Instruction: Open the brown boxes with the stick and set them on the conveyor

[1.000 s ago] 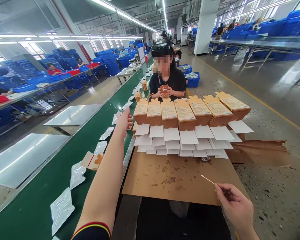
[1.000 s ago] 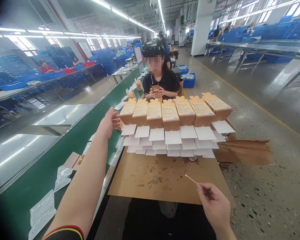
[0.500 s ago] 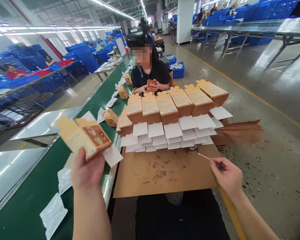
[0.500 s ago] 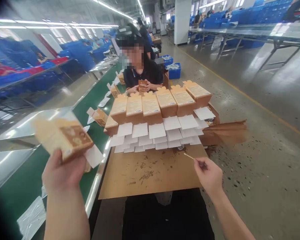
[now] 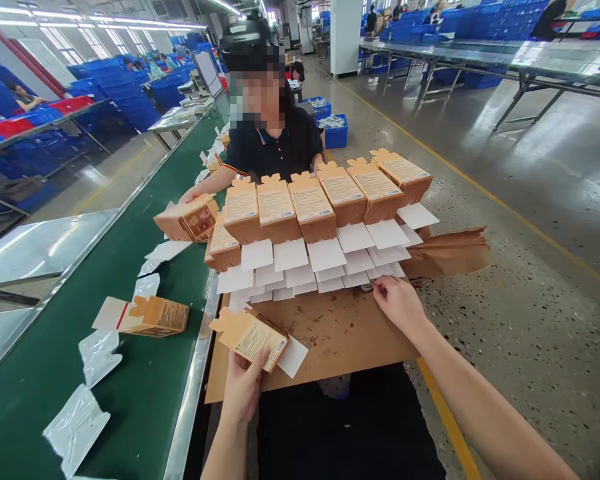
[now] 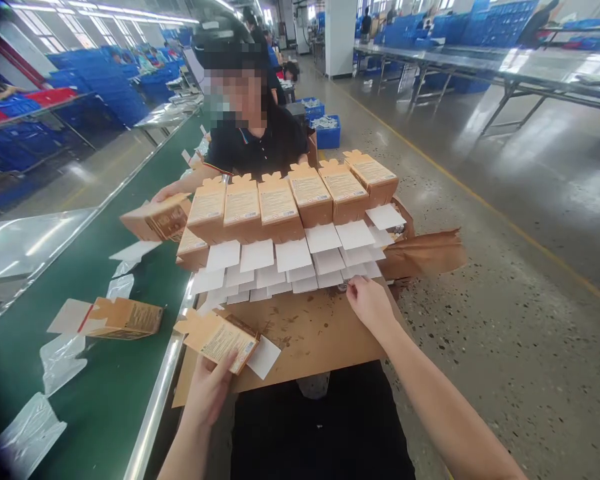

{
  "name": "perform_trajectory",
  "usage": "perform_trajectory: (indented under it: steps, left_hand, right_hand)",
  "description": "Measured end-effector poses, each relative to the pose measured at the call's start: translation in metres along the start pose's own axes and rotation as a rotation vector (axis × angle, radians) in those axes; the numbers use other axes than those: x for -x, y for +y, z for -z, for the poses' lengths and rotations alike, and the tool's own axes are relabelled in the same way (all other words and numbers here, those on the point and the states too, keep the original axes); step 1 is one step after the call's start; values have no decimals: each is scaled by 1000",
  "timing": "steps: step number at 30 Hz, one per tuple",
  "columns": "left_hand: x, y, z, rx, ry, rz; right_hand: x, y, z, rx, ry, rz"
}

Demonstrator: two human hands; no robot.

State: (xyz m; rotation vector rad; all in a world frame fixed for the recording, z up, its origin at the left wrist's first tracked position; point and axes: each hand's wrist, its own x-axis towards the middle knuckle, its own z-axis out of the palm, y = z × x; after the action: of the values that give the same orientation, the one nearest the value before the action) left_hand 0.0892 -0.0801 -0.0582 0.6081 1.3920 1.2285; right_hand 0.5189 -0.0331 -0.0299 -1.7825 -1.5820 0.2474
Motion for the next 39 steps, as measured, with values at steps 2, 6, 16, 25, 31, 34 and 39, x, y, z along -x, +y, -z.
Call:
perform_trajectory:
  steps: [2, 6, 16, 25, 31, 34, 39]
  left_hand:
    - [4, -2, -7, -24, 6, -46]
    - [10, -5, -13, -76, 26, -87]
    - [15, -4, -11, -123, 9, -117]
    - [34, -11, -28, -230, 104, -236]
    - [52, -30, -32, -483, 230, -375]
    - [51, -41, -30, -547, 275, -400]
    - [49, -46, -36, -596, 298, -379]
  right_hand:
    - [7, -1, 9, -12, 16, 16]
    - [58, -21, 14, -80, 53, 43]
    - [158, -113, -91, -451, -141, 320]
    - [148, -91, -73, -449, -62, 150]
    - [156, -81, -57, -526, -18, 32]
    - [160, -79, -49, -541, -5, -1]
    - [163, -78, -39, -536, -18, -61]
